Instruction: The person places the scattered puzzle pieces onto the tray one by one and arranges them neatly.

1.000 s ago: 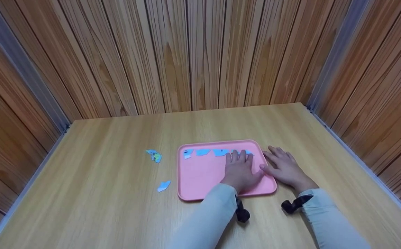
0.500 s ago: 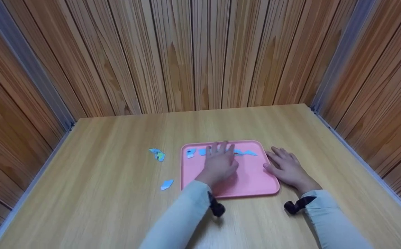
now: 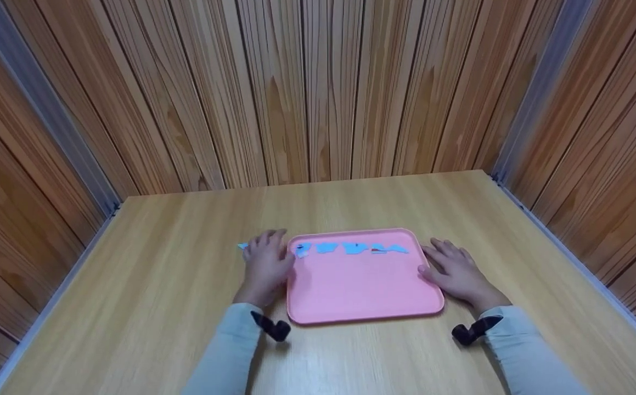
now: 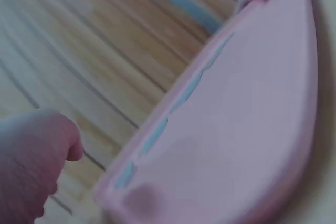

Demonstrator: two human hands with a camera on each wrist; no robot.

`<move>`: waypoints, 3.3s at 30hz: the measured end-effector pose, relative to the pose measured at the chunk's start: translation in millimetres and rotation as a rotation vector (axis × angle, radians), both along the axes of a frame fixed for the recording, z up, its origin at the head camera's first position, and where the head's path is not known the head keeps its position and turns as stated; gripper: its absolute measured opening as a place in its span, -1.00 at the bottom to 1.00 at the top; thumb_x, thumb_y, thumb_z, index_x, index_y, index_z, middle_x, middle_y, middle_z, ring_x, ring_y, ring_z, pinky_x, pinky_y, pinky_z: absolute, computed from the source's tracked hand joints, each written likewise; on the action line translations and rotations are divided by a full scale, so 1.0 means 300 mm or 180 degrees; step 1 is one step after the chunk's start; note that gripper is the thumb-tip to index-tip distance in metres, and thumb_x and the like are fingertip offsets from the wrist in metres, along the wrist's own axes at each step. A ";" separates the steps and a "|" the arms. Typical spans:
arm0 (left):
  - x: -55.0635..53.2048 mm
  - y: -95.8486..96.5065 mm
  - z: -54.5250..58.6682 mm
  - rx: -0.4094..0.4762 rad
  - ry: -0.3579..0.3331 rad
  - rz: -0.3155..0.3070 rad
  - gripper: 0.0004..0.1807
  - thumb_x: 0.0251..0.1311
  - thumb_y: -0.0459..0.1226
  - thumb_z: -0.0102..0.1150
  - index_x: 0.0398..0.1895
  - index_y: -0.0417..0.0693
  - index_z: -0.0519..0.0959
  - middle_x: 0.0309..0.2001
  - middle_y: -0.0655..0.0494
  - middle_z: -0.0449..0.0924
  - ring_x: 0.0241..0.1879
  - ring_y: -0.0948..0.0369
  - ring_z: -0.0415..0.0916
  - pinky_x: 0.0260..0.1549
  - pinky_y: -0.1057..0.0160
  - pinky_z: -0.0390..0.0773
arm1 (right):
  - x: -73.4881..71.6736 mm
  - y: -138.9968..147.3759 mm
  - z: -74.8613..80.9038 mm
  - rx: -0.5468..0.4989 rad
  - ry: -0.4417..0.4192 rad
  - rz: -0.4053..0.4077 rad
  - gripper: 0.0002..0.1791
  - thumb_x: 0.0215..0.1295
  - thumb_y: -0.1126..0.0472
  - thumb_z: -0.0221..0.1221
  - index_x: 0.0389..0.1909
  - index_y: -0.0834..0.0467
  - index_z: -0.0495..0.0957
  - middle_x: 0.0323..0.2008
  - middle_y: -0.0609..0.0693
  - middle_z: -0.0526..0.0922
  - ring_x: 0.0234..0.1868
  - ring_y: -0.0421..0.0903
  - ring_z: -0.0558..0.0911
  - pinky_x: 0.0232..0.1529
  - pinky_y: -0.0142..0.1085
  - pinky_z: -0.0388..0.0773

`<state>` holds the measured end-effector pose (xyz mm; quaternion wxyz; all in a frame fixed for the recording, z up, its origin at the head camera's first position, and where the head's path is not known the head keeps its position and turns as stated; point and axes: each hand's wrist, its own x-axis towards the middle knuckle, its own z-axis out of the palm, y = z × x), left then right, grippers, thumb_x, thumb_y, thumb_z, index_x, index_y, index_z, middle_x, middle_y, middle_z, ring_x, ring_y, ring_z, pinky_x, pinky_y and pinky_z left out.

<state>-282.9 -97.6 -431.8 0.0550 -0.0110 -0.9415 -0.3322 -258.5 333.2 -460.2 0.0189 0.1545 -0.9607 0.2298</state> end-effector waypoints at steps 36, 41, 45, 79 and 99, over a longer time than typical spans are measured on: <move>0.002 -0.172 -0.111 -0.0353 0.0107 0.0932 -0.36 0.18 0.06 0.25 0.18 -0.22 0.55 0.16 -0.13 0.43 0.21 -0.14 0.21 0.25 -0.23 0.09 | 0.004 0.001 -0.008 0.0023 0.0102 0.0008 -0.20 0.44 -0.27 0.03 0.49 0.19 0.29 0.52 0.34 0.10 0.54 0.38 -0.06 0.44 0.29 -0.28; 0.004 -0.158 -0.111 -0.0308 0.0143 0.0815 -0.35 0.14 0.06 0.23 0.19 -0.18 0.53 0.10 -0.12 0.49 0.16 -0.11 0.24 0.23 -0.22 0.09 | 0.006 0.001 -0.011 0.0037 0.0060 0.0015 -0.19 0.44 -0.27 0.02 0.50 0.18 0.27 0.53 0.34 0.09 0.54 0.38 -0.07 0.44 0.28 -0.29; 0.009 -0.146 -0.111 -0.0187 0.0252 0.0685 -0.40 0.13 0.07 0.25 0.13 -0.12 0.57 0.04 -0.07 0.57 0.10 -0.07 0.30 0.20 -0.17 0.15 | 0.008 0.000 -0.013 0.0050 0.0017 0.0017 -0.19 0.44 -0.29 0.01 0.51 0.17 0.26 0.53 0.33 0.07 0.55 0.38 -0.09 0.44 0.28 -0.30; 0.048 0.079 -0.032 -0.0450 -0.0115 -0.0716 -0.72 0.06 -0.03 0.49 -0.14 0.26 0.69 -0.14 0.32 0.55 0.29 0.02 0.15 0.36 -0.18 0.02 | 0.000 0.000 -0.007 0.0007 0.0021 -0.0006 -0.18 0.44 -0.30 0.02 0.50 0.17 0.26 0.54 0.32 0.06 0.55 0.36 -0.10 0.45 0.26 -0.32; 0.051 0.113 -0.044 -0.0517 -0.0068 -0.1022 -0.66 -0.01 -0.16 0.43 -0.08 0.31 0.75 0.02 0.27 0.54 0.32 0.02 0.12 0.40 -0.21 -0.18 | 0.000 0.000 -0.002 0.0020 0.0097 0.0060 -0.21 0.45 -0.25 0.03 0.49 0.19 0.27 0.52 0.35 0.09 0.54 0.39 -0.06 0.43 0.30 -0.29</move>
